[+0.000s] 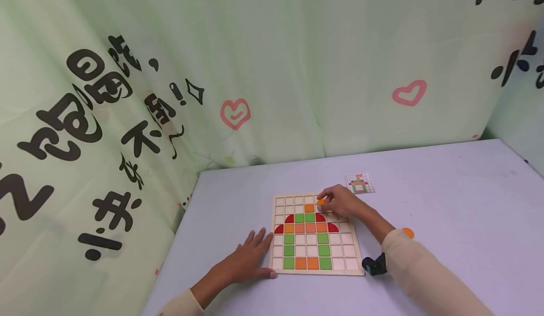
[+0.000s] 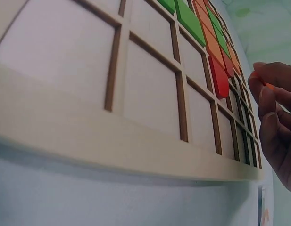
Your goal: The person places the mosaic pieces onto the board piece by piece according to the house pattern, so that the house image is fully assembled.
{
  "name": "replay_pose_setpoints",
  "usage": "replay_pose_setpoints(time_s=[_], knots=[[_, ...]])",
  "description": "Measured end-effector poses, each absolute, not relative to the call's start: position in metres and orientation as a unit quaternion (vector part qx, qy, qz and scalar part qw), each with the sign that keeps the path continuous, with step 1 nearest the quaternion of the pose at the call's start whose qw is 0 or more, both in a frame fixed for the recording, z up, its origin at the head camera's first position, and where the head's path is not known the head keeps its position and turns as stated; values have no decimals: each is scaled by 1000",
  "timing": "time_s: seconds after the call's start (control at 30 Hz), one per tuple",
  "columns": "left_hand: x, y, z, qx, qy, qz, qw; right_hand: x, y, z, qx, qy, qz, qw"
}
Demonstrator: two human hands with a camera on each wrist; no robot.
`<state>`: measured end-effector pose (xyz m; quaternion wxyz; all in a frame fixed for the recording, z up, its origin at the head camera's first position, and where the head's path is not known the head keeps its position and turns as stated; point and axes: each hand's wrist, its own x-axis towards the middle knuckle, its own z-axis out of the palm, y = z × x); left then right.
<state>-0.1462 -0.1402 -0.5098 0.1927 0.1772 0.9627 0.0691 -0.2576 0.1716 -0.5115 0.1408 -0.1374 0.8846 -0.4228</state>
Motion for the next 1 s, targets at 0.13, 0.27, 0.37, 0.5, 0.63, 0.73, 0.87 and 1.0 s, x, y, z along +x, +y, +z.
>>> replay_pose_setpoints(time_s=[0.13, 0.27, 0.37, 0.5, 0.63, 0.73, 0.87, 1.0], knots=[[-147, -140, -511, 175, 963, 68, 193, -261, 166, -511, -151, 880, -428, 137], [-148, -140, -512, 175, 963, 67, 195, -265, 160, -512, -161, 875, -437, 133], [-149, -140, -513, 175, 963, 63, 196, -269, 157, -513, -161, 872, -444, 132], [-149, -140, -513, 175, 962, 60, 199, -273, 152, -514, -172, 878, -432, 112], [-148, -139, -511, 176, 962, 62, 200, -277, 147, -517, -177, 896, -400, 85], [-148, -139, -509, 176, 961, 66, 201, -279, 143, -519, -172, 906, -381, 73], [-148, -139, -508, 174, 962, 66, 202, -280, 138, -518, -162, 914, -365, 68], [-148, -139, -508, 173, 963, 58, 198, -281, 136, -515, -152, 919, -355, 74]])
